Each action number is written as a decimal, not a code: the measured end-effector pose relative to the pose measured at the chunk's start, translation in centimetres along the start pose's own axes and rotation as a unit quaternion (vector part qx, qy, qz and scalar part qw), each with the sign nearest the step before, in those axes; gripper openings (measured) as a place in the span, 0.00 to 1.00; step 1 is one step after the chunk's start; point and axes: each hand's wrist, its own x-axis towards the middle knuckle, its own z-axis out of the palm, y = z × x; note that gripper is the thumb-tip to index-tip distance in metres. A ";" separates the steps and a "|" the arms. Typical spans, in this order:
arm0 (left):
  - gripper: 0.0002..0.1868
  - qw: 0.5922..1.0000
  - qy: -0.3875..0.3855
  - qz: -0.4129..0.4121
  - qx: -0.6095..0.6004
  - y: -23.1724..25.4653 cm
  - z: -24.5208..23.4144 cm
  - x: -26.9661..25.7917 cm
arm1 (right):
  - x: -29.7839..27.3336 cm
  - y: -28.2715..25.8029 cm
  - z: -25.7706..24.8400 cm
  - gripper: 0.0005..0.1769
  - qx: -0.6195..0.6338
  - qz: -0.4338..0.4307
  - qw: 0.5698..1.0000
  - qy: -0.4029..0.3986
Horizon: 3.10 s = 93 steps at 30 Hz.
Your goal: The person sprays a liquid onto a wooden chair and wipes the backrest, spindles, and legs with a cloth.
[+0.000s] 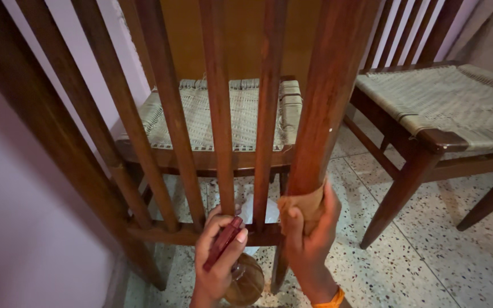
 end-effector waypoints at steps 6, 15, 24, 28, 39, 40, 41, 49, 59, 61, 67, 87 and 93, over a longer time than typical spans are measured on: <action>0.12 1.000 -0.010 0.017 0.023 0.2 0.0 -0.1 | -4.2 1.9 -0.3 0.36 -0.139 -0.029 0.990 0.012; 0.12 1.000 -0.004 -0.028 0.002 1.1 0.2 -0.1 | -1.5 0.5 -0.5 0.34 -0.031 0.017 0.999 -0.006; 0.11 1.000 0.000 0.006 -0.003 0.4 0.3 0.2 | -0.9 1.1 -0.2 0.34 -0.028 0.032 0.999 0.022; 0.10 1.000 -0.013 0.020 0.013 0.6 0.3 0.2 | -3.3 2.3 -0.5 0.32 -0.100 0.002 0.995 0.019; 0.11 1.000 -0.004 0.006 0.011 0.6 0.2 0.0 | -0.5 -1.2 -0.6 0.29 0.049 0.070 0.996 -0.013; 0.12 1.000 0.004 -0.013 -0.001 0.5 0.3 0.0 | 0.3 -1.5 -0.6 0.28 0.054 0.059 0.997 -0.017; 0.12 0.999 0.012 -0.031 -0.014 0.4 0.4 0.1 | 0.5 -1.9 -0.6 0.30 0.063 0.076 0.995 -0.005; 0.11 1.000 -0.004 0.011 0.027 -0.6 0.0 -0.2 | -3.9 2.7 -0.5 0.38 -0.167 -0.043 0.985 0.010; 0.12 0.999 0.004 -0.031 -0.019 0.2 0.4 -0.2 | -5.0 3.0 -1.5 0.39 -0.199 -0.044 0.979 -0.006; 0.11 1.000 -0.001 -0.008 -0.021 0.2 0.4 -0.2 | -3.0 1.8 -1.1 0.37 -0.173 -0.068 0.982 0.006; 0.11 0.999 -0.010 -0.009 -0.032 0.4 0.4 0.1 | 0.4 -0.8 0.2 0.38 -0.118 -0.006 0.991 0.059; 0.11 0.998 -0.009 0.036 0.057 0.1 0.2 0.1 | -1.0 1.5 -1.0 0.38 -0.183 -0.049 0.982 0.009; 0.11 1.000 -0.001 -0.011 0.018 0.4 0.4 0.4 | -1.0 1.8 -0.2 0.38 -0.106 -0.011 0.994 0.028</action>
